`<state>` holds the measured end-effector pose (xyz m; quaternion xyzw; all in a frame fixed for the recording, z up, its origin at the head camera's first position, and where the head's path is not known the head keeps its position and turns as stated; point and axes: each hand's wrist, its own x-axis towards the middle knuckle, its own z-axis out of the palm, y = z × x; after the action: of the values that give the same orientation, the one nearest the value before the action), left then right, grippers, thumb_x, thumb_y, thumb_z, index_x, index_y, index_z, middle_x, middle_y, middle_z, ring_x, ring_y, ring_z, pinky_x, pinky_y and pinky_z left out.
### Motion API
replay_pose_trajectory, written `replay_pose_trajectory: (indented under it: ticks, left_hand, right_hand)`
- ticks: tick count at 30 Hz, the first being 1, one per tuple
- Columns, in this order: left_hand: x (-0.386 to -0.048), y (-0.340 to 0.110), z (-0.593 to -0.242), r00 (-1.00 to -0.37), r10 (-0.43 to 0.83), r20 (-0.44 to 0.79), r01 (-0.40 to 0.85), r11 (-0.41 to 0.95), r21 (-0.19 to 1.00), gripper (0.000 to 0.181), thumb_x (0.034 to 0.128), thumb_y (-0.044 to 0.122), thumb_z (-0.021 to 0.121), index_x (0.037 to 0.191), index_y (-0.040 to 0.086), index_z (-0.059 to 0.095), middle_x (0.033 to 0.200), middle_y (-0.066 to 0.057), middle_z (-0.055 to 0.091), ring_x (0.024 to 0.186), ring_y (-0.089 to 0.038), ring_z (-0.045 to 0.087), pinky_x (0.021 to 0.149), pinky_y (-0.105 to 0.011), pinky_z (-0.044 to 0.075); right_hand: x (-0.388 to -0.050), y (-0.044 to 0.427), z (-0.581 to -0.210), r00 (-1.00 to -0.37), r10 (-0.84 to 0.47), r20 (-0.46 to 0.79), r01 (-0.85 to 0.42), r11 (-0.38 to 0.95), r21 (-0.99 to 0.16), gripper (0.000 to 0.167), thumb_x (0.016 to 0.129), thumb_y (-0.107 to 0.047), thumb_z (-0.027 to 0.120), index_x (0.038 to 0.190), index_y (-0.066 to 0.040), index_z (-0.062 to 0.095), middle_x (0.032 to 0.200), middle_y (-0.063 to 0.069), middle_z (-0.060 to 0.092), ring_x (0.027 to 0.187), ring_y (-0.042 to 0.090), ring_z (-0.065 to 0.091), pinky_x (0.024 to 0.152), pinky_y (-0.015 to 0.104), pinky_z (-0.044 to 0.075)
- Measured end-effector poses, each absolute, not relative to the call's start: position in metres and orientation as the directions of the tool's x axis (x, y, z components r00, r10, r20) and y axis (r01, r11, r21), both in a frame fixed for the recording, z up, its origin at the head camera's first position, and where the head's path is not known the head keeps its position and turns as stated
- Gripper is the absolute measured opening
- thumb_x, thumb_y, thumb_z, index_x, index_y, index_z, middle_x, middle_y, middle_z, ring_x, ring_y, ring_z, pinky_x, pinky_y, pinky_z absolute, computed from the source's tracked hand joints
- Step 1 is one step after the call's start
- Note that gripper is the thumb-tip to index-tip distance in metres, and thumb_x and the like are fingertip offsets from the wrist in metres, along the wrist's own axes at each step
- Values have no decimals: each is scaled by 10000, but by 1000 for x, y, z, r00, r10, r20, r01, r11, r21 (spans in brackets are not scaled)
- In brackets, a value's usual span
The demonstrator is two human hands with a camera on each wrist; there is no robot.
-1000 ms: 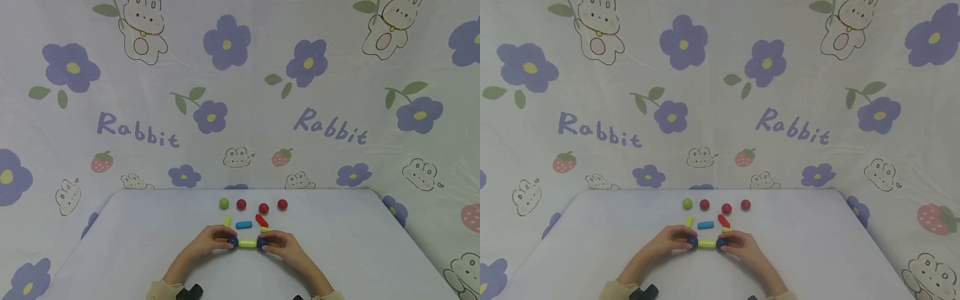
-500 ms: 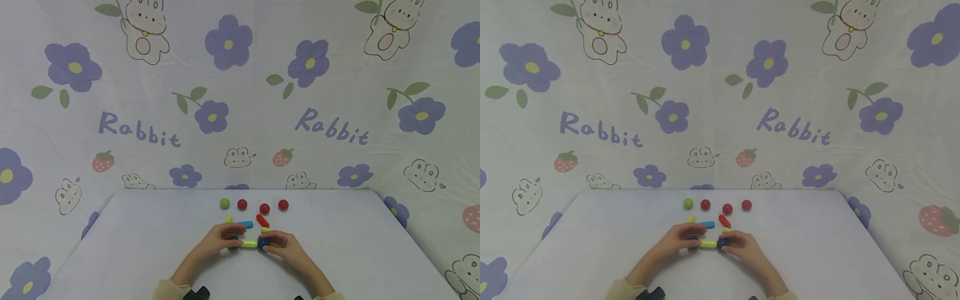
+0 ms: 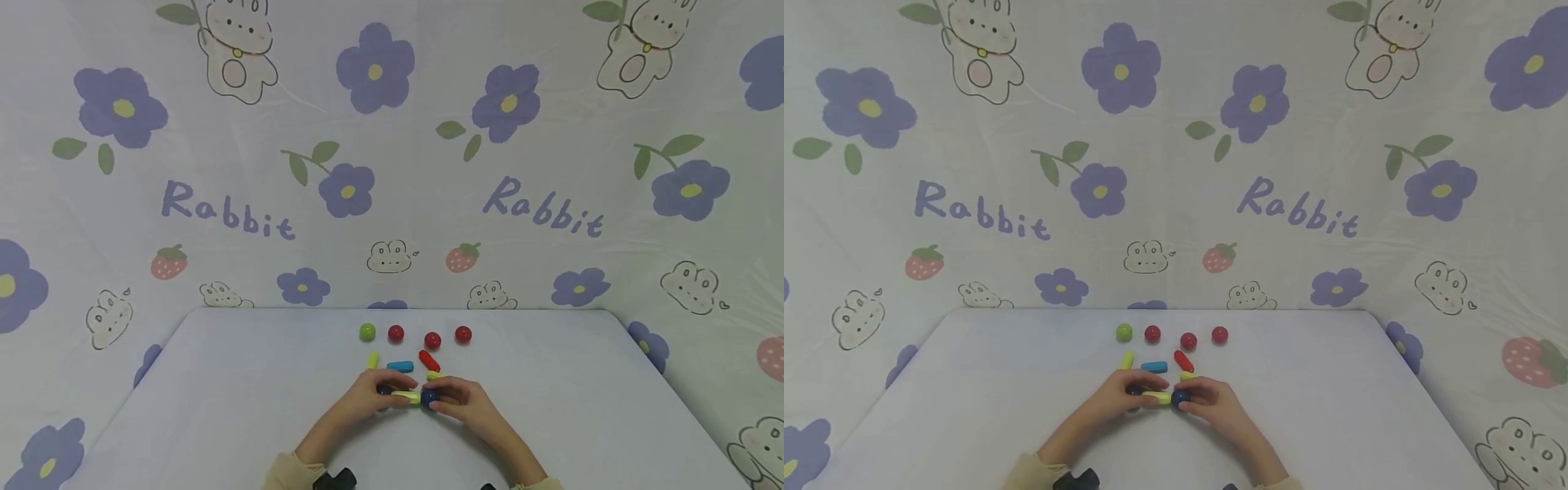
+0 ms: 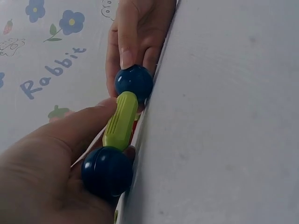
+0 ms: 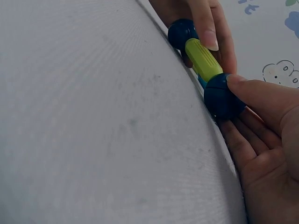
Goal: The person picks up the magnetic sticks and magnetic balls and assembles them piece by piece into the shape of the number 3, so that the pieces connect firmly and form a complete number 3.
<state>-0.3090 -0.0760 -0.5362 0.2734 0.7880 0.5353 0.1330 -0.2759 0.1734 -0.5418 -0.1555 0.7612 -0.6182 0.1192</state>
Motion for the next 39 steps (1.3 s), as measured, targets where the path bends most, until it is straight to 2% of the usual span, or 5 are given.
replay_pose_trajectory:
  ticks: [5, 19, 25, 32, 39]
  left_hand:
    - [-307, -76, -536, -823, 560, 93, 317, 318, 893, 242, 856, 243, 744, 1096, 268, 732, 1108, 91, 729, 1098, -68, 622, 991, -240, 442]
    - [-307, -78, -538, -819, 561, 117, 350, 328, 878, 221, 856, 251, 744, 1075, 277, 740, 1079, 100, 738, 1094, -58, 614, 995, -233, 438]
    - [-306, -78, -539, -822, 558, 114, 346, 332, 877, 215, 854, 247, 746, 1066, 284, 742, 1071, 108, 739, 1097, -60, 612, 1004, -249, 434]
    - [-306, -78, -539, -828, 551, 100, 329, 334, 883, 213, 855, 248, 744, 1061, 303, 741, 1066, 120, 738, 1108, -64, 609, 1027, -277, 421]
    - [-306, -77, -540, -831, 549, 85, 315, 338, 887, 218, 851, 252, 748, 1061, 310, 740, 1075, 121, 736, 1125, -75, 609, 1039, -306, 418]
  right_hand:
    - [-276, 173, -540, -924, -382, 9, -89, 193, -977, 422, 890, -192, 712, 1279, -63, 609, 1353, 162, 589, 1232, 261, 602, 970, 205, 502]
    - [-277, 173, -545, -931, -363, 25, -105, 203, -973, 437, 879, -226, 724, 1281, -88, 617, 1318, 110, 630, 1173, 99, 631, 975, 188, 492]
    - [-277, 172, -545, -936, -345, 76, -155, 210, -965, 404, 879, -240, 723, 1243, -84, 643, 1272, 101, 663, 1158, 127, 640, 961, 173, 498]
    - [-274, 171, -536, -966, -215, 143, -186, 198, -962, 318, 870, -232, 732, 1162, -115, 682, 1176, 57, 709, 1117, 117, 657, 928, 180, 520]
    - [-278, 174, -535, -980, -43, 193, -198, 228, -953, 327, 869, -176, 733, 1178, -92, 665, 1196, 56, 688, 1146, 177, 642, 949, 183, 511]
